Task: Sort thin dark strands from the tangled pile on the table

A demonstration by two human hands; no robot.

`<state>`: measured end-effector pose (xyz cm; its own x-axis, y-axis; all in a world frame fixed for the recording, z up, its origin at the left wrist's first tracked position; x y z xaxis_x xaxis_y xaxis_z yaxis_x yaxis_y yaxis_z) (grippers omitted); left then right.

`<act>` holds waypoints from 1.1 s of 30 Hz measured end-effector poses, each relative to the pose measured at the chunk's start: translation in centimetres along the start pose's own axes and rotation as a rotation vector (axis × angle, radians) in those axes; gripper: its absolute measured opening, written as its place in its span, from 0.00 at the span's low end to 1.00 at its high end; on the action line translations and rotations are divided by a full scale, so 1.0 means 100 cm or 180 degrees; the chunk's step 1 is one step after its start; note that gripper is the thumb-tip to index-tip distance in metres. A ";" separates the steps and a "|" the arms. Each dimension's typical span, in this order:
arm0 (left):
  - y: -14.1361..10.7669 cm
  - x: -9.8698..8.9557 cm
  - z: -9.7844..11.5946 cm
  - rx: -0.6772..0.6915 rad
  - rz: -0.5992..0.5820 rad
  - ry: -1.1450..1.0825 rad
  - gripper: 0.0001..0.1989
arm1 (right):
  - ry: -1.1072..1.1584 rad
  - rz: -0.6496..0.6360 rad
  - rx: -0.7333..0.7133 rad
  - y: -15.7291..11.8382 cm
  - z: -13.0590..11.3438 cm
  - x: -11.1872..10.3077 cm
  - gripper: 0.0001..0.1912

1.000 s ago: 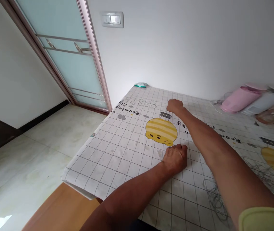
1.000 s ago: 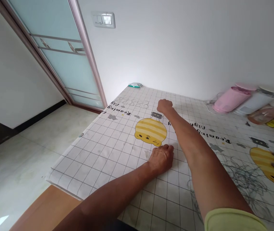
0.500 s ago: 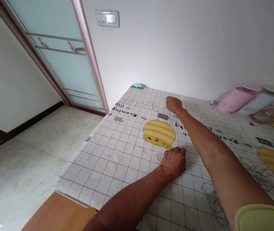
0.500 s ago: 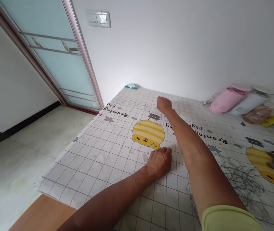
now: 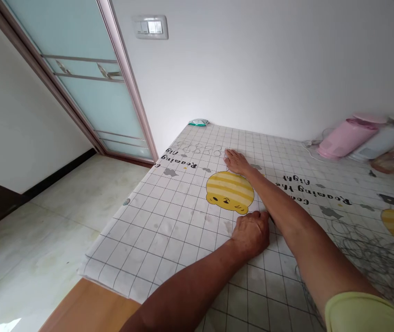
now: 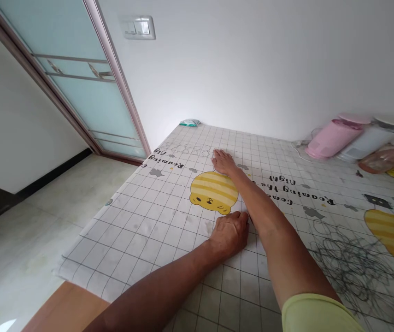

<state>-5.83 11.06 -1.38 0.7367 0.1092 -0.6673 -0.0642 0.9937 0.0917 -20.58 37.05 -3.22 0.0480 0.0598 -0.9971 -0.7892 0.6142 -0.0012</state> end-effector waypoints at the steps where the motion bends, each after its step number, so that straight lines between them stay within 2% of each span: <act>1: 0.000 0.000 0.000 -0.0003 0.0002 -0.0005 0.11 | 0.0010 -0.0028 0.0014 0.000 0.001 0.001 0.39; 10: 0.000 0.002 -0.001 -0.0024 -0.0069 -0.0005 0.10 | 0.0041 -0.0379 0.0096 0.008 -0.002 0.002 0.47; 15: 0.000 0.002 -0.001 -0.0023 -0.0102 0.0040 0.11 | 0.0094 -0.0274 0.0092 0.001 -0.007 -0.007 0.48; 19: 0.000 0.000 -0.001 -0.0023 -0.0077 0.0121 0.09 | 0.0207 -0.0016 0.0012 -0.017 -0.006 -0.026 0.45; 23: 0.001 -0.003 -0.001 -0.0028 -0.0018 0.0135 0.09 | 0.0540 0.0512 0.0001 -0.048 0.014 -0.065 0.44; 26: 0.003 -0.005 -0.001 -0.0026 0.0008 0.0174 0.09 | 0.0994 0.0988 0.0079 -0.096 0.042 -0.103 0.44; 28: 0.004 -0.006 -0.002 -0.0059 -0.0011 0.0216 0.10 | 0.1383 0.1319 0.0191 -0.149 0.062 -0.132 0.44; 29: 0.004 -0.006 -0.001 -0.0067 -0.0016 0.0238 0.10 | 0.1496 0.1437 0.0266 -0.182 0.069 -0.146 0.44; 30: 0.004 -0.007 -0.002 -0.0093 -0.0009 0.0272 0.10 | 0.1918 0.1589 0.0296 -0.219 0.076 -0.160 0.43; 33: 0.005 -0.009 -0.003 -0.0173 0.0049 0.0367 0.10 | 0.2651 0.1833 0.0236 -0.340 0.080 -0.196 0.39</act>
<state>-6.71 11.47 -0.94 0.6533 0.1233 -0.7470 -0.1135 0.9914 0.0644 10.22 21.31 17.03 -0.7920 -0.1880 -0.5808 -0.5162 0.7141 0.4729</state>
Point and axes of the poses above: each hand's wrist, its own y-axis towards the middle knuckle, its own x-axis out of the palm, z = x × y, the point moved 7 cm from there along y, towards the middle knuckle, and after that the axes turned 14 degrees about -y, right-handed, at the moved point
